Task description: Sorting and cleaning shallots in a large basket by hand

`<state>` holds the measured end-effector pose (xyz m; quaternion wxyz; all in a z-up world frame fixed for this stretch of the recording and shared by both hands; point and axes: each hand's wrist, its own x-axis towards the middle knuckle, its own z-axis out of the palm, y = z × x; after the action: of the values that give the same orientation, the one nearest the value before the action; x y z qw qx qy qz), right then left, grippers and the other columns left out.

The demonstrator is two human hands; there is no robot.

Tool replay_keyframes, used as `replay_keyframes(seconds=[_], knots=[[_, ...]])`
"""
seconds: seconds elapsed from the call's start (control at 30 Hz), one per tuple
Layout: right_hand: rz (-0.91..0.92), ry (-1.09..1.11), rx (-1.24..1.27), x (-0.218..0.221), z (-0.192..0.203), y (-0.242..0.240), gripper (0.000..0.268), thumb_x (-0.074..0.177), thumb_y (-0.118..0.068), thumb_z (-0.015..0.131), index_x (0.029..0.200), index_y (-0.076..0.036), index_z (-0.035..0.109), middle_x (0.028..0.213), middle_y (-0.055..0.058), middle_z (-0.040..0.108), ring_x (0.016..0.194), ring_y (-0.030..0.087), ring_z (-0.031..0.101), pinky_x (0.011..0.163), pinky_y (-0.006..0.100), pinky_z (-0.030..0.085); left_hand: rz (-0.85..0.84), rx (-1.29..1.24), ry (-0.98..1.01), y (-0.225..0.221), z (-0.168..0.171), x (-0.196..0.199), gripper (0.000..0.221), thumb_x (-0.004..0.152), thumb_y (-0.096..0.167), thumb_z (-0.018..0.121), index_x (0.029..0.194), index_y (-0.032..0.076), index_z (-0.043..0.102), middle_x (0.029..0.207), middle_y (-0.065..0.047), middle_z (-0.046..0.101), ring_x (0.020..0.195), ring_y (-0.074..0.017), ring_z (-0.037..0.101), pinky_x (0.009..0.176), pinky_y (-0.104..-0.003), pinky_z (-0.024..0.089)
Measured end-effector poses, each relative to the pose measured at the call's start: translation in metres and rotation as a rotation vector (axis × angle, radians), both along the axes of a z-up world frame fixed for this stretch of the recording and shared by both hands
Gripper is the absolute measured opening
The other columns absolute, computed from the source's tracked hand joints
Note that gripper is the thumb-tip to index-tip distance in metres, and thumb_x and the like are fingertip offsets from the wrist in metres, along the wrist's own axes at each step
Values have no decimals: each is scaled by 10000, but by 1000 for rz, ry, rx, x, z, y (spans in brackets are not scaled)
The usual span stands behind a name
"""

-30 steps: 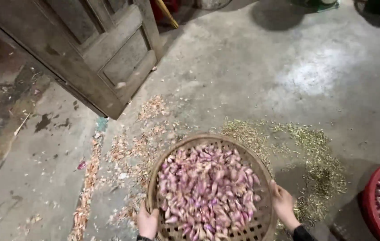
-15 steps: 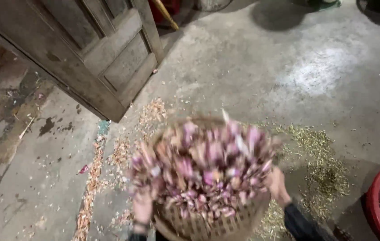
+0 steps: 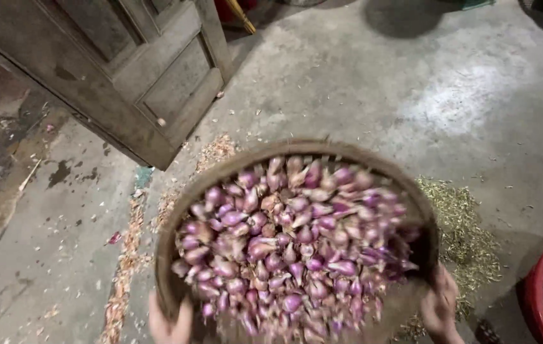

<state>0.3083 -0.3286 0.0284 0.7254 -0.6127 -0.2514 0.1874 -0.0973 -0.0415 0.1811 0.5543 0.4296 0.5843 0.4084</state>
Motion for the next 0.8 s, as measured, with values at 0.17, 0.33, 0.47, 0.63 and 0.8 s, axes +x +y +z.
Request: replay_keyframes(seconds=[0.17,0.33,0.47,0.63,0.8], knots=[[77,171,-449,16,-8,88,962,739,-595,555,1549,-150,288,1521,133,448,1382,268,501,1206,543,376,-176,61,-358,84,-246,-14,573,964,117,436,1518,219,333,896,-73,603,411,-130,446,237,-252,356],[-34,-56,-910,-1,-59,44,562,1039,-449,441,1171,62,635,1032,170,663,919,266,619,774,369,512,-301,79,628,14,-257,-27,721,801,144,625,1457,43,344,1144,-154,459,929,-250,373,762,-347,320],[-29,130,-996,-15,-36,48,578,1081,-429,405,1223,52,693,851,167,690,610,186,516,526,331,457,-282,134,668,-3,-257,-29,559,746,160,646,1263,-19,533,869,-182,728,694,-333,679,677,-388,547],[69,-393,-1021,-20,37,93,401,969,-300,533,1219,13,558,1172,228,643,1068,361,609,941,575,509,-441,353,980,-4,-199,-4,672,773,252,662,1368,42,430,1172,-210,588,986,-377,585,821,-491,508],[326,-1060,-935,-81,32,131,393,708,-230,704,1087,-129,690,1102,89,651,959,241,598,855,427,498,-1024,248,868,-50,-108,72,363,812,61,600,1141,180,697,1134,-60,697,1017,-215,663,991,-328,515]])
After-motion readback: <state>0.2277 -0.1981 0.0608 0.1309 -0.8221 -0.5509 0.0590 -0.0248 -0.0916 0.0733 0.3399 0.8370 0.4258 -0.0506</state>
